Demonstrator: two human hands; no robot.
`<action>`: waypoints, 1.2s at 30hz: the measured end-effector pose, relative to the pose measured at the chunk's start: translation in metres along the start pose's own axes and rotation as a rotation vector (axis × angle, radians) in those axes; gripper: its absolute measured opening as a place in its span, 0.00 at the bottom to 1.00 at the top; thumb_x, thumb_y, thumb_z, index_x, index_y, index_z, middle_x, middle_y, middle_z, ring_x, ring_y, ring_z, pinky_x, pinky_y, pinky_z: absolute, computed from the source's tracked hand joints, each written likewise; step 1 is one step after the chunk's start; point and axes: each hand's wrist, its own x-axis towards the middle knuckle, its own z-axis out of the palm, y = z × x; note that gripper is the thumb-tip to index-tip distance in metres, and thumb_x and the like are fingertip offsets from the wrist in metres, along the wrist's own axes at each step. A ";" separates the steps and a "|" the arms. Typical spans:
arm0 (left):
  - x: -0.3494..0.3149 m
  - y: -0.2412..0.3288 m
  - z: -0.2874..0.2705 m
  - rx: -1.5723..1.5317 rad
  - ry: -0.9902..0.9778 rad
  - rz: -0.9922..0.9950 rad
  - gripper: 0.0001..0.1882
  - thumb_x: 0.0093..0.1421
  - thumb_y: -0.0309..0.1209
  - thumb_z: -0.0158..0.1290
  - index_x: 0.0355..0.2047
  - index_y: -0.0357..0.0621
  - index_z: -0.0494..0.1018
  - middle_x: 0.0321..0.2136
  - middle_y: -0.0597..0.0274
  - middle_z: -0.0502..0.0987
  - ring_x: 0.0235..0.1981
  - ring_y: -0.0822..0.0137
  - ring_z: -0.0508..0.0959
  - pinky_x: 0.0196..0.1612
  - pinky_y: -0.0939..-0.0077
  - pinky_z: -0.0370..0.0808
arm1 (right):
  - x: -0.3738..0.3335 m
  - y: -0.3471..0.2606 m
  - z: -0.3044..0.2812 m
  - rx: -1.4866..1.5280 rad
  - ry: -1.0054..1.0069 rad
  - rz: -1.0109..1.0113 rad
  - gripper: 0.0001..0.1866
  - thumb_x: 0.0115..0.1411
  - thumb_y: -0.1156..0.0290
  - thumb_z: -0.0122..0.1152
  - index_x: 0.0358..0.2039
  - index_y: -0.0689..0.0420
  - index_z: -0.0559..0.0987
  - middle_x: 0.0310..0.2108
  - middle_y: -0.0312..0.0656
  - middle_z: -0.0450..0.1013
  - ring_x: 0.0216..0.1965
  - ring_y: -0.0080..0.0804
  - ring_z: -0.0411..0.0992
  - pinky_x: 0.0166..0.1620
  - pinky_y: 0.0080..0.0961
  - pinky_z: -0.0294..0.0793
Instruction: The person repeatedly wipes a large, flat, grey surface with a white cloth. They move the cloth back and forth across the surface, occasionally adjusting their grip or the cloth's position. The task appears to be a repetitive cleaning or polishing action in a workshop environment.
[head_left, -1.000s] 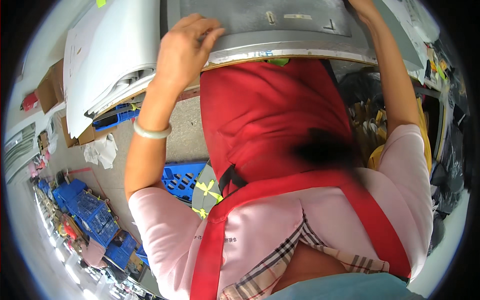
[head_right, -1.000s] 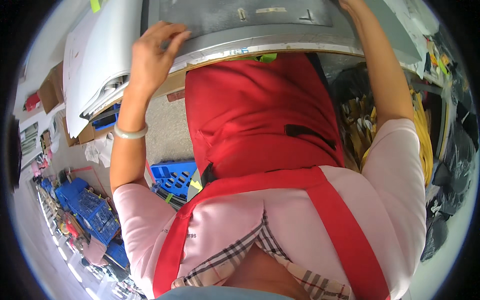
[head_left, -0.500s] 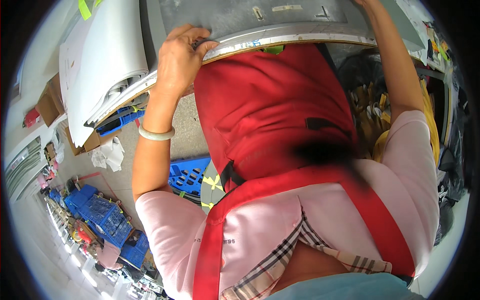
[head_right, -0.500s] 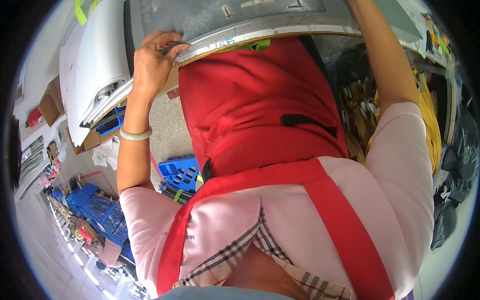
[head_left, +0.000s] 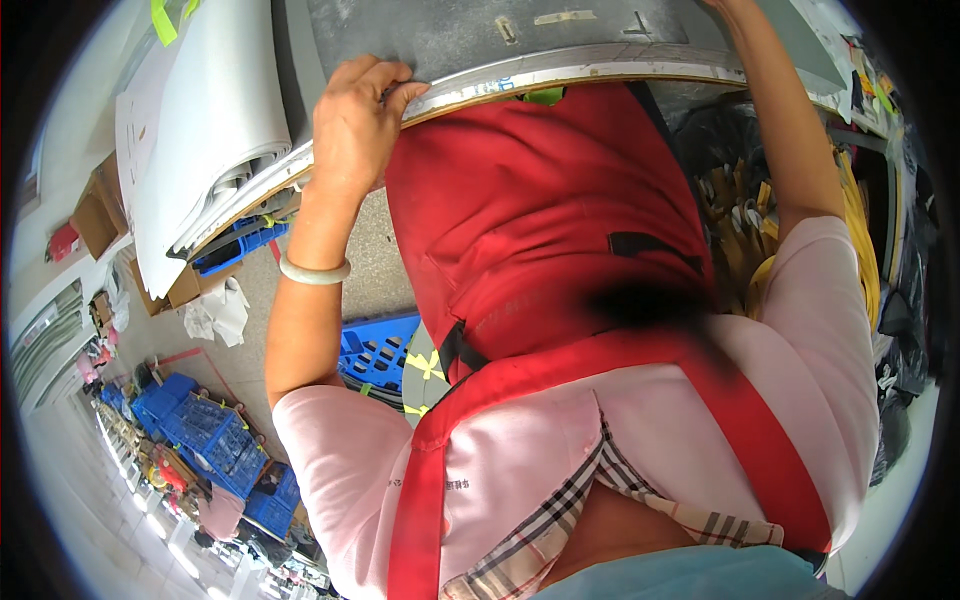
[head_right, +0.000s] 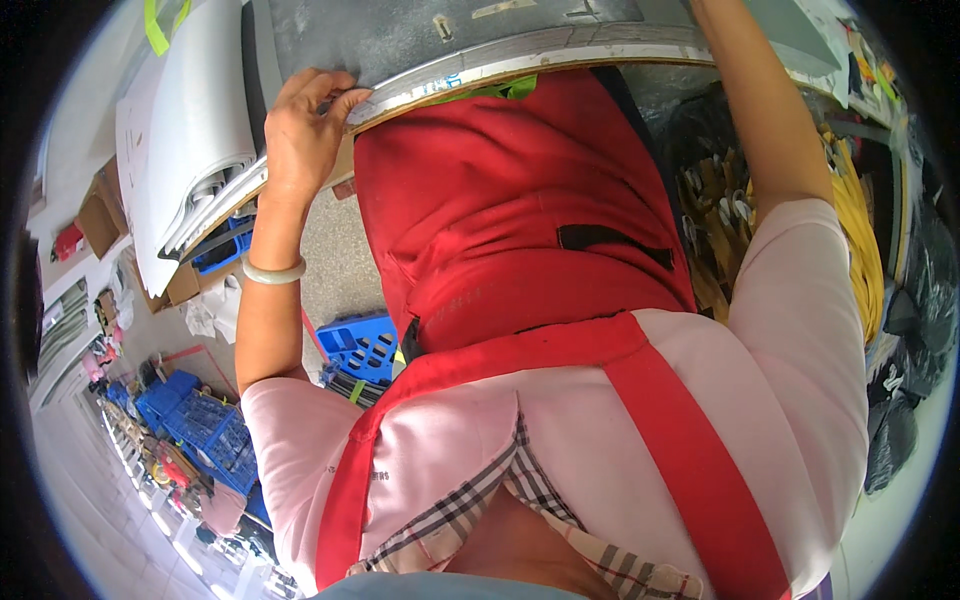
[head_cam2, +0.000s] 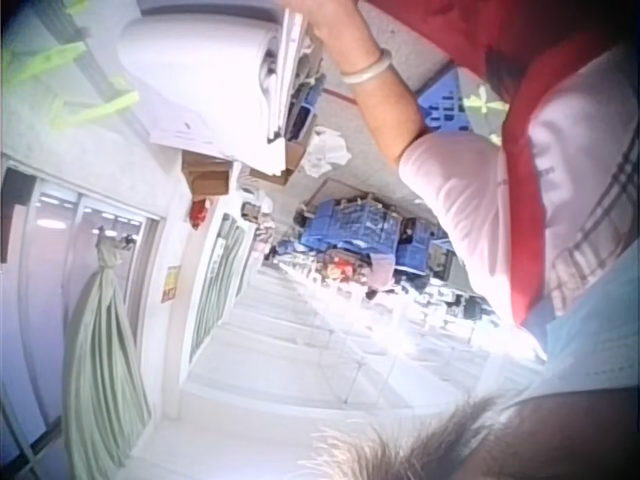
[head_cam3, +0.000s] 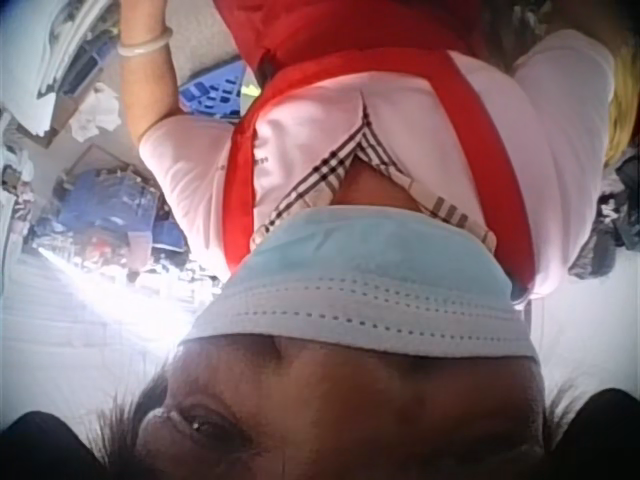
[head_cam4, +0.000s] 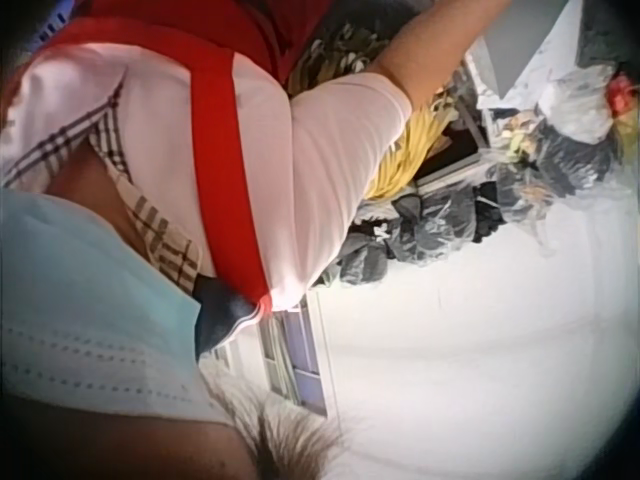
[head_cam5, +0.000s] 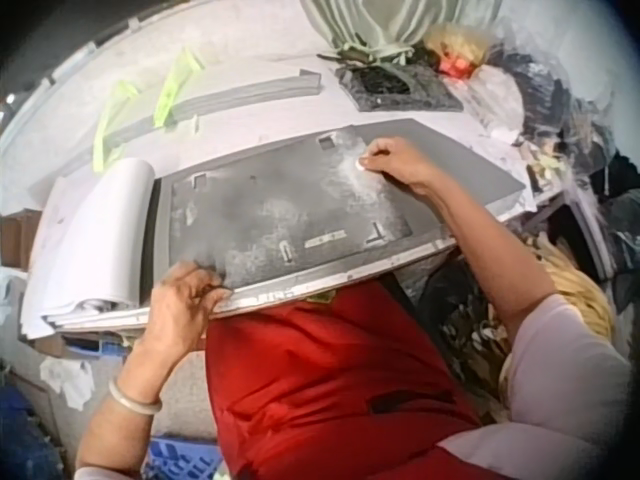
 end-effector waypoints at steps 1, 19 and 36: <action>0.000 0.000 0.000 0.012 0.005 0.019 0.10 0.56 0.29 0.68 0.35 0.37 0.82 0.34 0.54 0.82 0.33 0.58 0.83 0.39 0.68 0.79 | -0.001 -0.003 0.001 -0.044 0.014 0.018 0.09 0.60 0.66 0.70 0.32 0.59 0.83 0.28 0.33 0.75 0.31 0.21 0.68 0.35 0.22 0.67; 0.001 0.005 -0.002 -0.005 -0.015 0.019 0.10 0.57 0.28 0.67 0.37 0.36 0.81 0.34 0.54 0.81 0.35 0.56 0.81 0.39 0.67 0.77 | 0.017 0.024 0.001 0.056 -0.008 -0.069 0.09 0.59 0.67 0.71 0.33 0.60 0.84 0.29 0.37 0.79 0.32 0.25 0.73 0.38 0.25 0.72; -0.004 0.001 0.006 -0.033 0.050 0.020 0.09 0.57 0.30 0.66 0.35 0.39 0.81 0.33 0.56 0.80 0.37 0.52 0.79 0.42 0.61 0.76 | 0.010 0.018 0.000 0.015 0.019 -0.090 0.11 0.59 0.64 0.71 0.32 0.60 0.84 0.28 0.36 0.77 0.31 0.24 0.71 0.36 0.25 0.70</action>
